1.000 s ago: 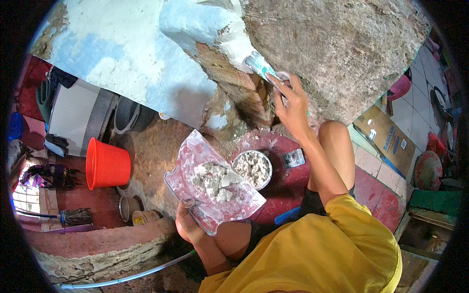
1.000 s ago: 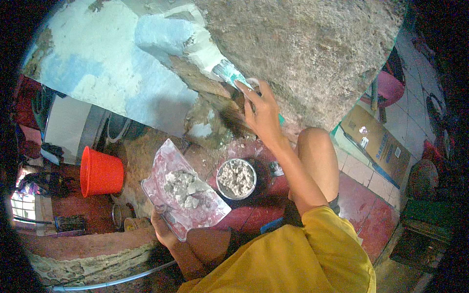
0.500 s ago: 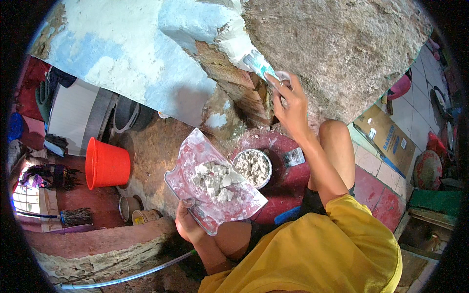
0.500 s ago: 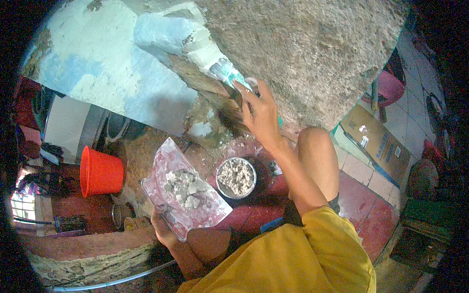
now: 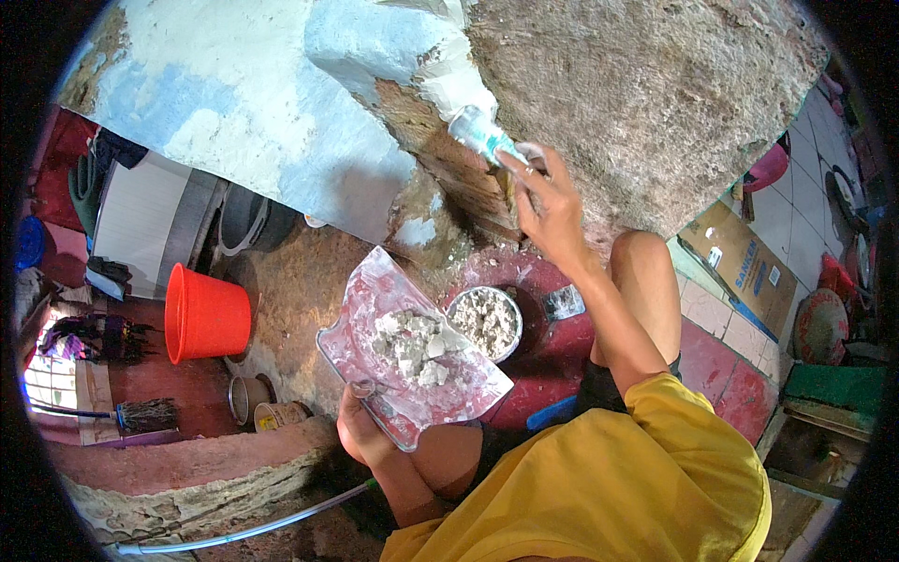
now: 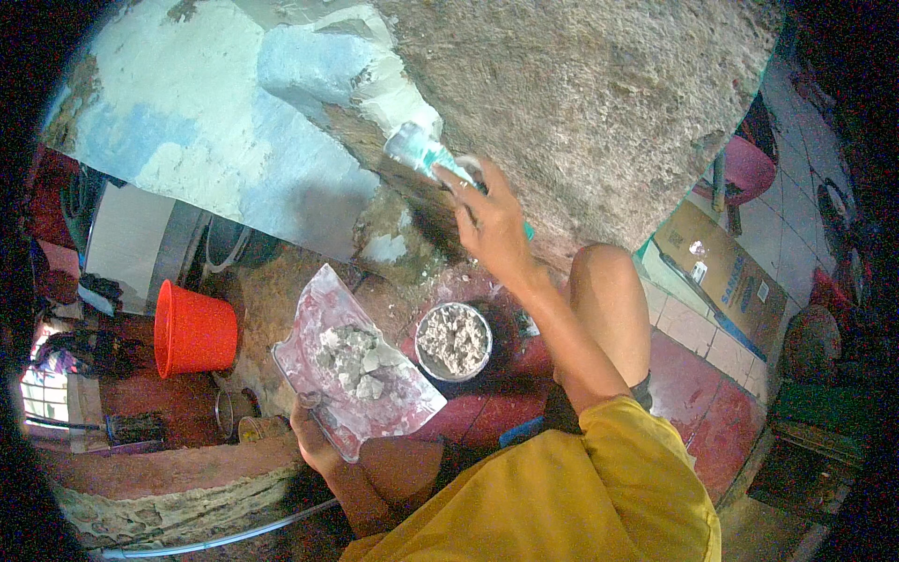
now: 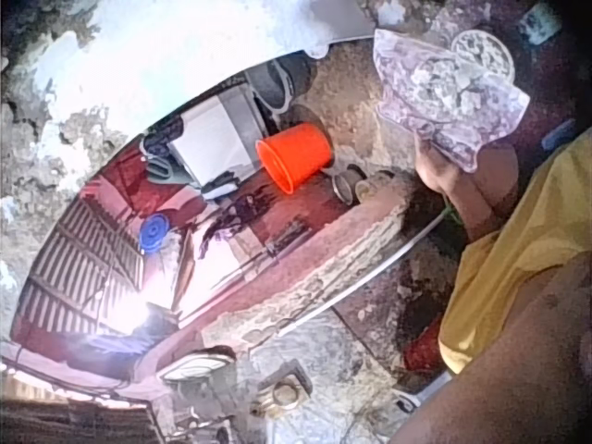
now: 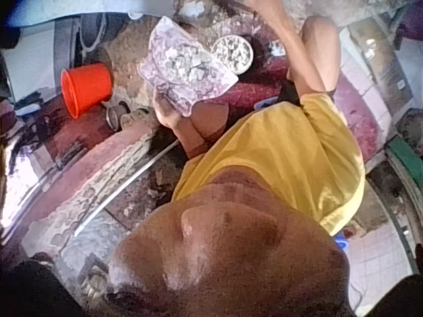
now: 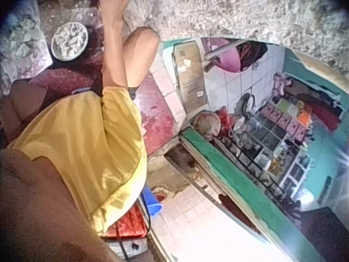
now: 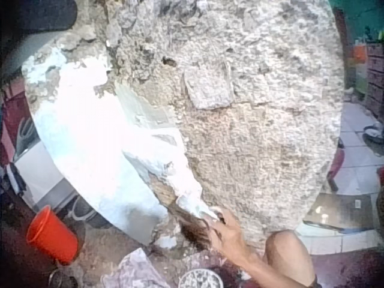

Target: The person uses a putty knife to apply white patching compound from a tray onto a damaged wall surface.

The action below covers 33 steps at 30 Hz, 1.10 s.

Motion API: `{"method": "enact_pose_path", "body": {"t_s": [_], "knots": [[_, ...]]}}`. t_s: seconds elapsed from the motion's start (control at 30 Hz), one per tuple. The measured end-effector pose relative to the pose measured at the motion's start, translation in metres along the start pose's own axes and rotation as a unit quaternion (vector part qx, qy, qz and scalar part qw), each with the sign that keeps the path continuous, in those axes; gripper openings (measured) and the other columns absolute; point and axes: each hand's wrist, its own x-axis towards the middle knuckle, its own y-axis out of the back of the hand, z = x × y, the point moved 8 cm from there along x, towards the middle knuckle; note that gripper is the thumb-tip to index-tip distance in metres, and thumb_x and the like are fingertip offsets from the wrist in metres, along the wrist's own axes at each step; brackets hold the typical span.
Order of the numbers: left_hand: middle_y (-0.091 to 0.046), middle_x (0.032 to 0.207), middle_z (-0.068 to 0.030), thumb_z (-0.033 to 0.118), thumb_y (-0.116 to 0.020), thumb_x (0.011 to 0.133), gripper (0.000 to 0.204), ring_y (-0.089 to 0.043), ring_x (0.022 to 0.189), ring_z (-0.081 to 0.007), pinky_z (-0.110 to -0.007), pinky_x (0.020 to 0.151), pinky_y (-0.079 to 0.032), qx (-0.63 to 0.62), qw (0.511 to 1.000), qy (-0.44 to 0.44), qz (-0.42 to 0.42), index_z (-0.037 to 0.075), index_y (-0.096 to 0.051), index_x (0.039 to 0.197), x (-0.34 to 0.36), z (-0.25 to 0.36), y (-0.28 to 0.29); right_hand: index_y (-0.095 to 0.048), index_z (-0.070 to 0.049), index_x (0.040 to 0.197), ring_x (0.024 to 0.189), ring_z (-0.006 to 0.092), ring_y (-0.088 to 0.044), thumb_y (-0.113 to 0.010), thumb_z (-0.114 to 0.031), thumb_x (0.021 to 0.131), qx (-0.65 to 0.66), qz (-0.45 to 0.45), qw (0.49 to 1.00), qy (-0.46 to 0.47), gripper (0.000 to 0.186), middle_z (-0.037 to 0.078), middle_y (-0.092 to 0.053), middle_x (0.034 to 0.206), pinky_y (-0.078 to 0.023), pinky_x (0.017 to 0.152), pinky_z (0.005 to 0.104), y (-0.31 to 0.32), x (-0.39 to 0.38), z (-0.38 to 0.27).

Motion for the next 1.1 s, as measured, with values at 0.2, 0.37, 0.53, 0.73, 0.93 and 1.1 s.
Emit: {"method": "enact_pose_path", "body": {"t_s": [0.2,0.37,0.53,0.73,0.93,1.1], "knots": [[-0.062,0.1,-0.0136,0.015,-0.057,0.081,0.031,-0.062,0.087,-0.0267,-0.04,0.077,-0.052,0.004,1.0,-0.016,-0.004,-0.005,-0.056,0.105,0.001,0.002,0.008,-0.064,-0.011,0.113,0.087,0.0269,-0.06,-0.056,0.006,0.077,0.006,0.006,0.999,-0.049,0.04,0.015,-0.056,0.109,-0.048,0.073,0.032,0.001,0.01,0.018],[-0.063,0.097,-0.0134,0.014,-0.057,0.081,0.028,-0.062,0.086,-0.0261,-0.039,0.075,-0.052,0.042,0.997,-0.007,0.07,-0.005,-0.057,0.102,0.0,0.003,0.012,-0.065,-0.012,0.113,0.088,0.0272,-0.06,-0.057,0.005,0.076,0.0,-0.012,1.0,-0.003,0.041,0.014,-0.056,0.111,-0.048,0.077,0.0324,-0.004,0.0,0.006],[-0.063,0.099,-0.0141,0.014,-0.055,0.084,0.028,-0.062,0.087,-0.0255,-0.038,0.077,-0.052,0.016,0.999,0.003,0.043,-0.006,-0.057,0.103,0.003,0.001,0.014,-0.065,-0.011,0.111,0.089,0.0278,-0.06,-0.058,0.005,0.077,0.014,0.02,1.0,-0.004,0.039,0.014,-0.057,0.109,-0.048,0.077,0.0321,0.002,0.0,0.009],[-0.062,0.104,-0.0139,0.02,-0.054,0.089,0.03,-0.061,0.091,-0.0251,-0.038,0.08,-0.051,0.05,0.998,-0.029,-0.02,-0.006,-0.057,0.106,0.004,0.003,0.015,-0.065,-0.011,0.111,0.088,0.0277,-0.06,-0.056,0.005,0.077,-0.008,0.029,0.999,-0.02,0.038,0.015,-0.057,0.108,-0.048,0.075,0.0324,0.002,0.006,0.025],[-0.061,0.106,-0.0141,0.021,-0.054,0.089,0.031,-0.061,0.092,-0.0242,-0.038,0.08,-0.051,0.015,0.999,-0.022,-0.018,-0.005,-0.057,0.106,0.003,0.002,0.018,-0.065,-0.01,0.111,0.089,0.0278,-0.06,-0.057,0.005,0.076,0.009,-0.001,1.0,0.023,0.039,0.014,-0.057,0.108,-0.048,0.076,0.0327,-0.003,-0.003,0.007],[-0.062,0.104,-0.0134,0.02,-0.055,0.088,0.03,-0.062,0.091,-0.0237,-0.038,0.079,-0.052,0.121,0.98,-0.144,-0.061,-0.004,-0.057,0.106,-0.006,0.009,0.012,-0.064,-0.012,0.112,0.092,0.0318,-0.059,-0.057,0.005,0.075,0.048,0.029,0.998,-0.035,0.042,0.016,-0.056,0.108,-0.048,0.079,0.0353,0.001,0.002,0.018]]}}
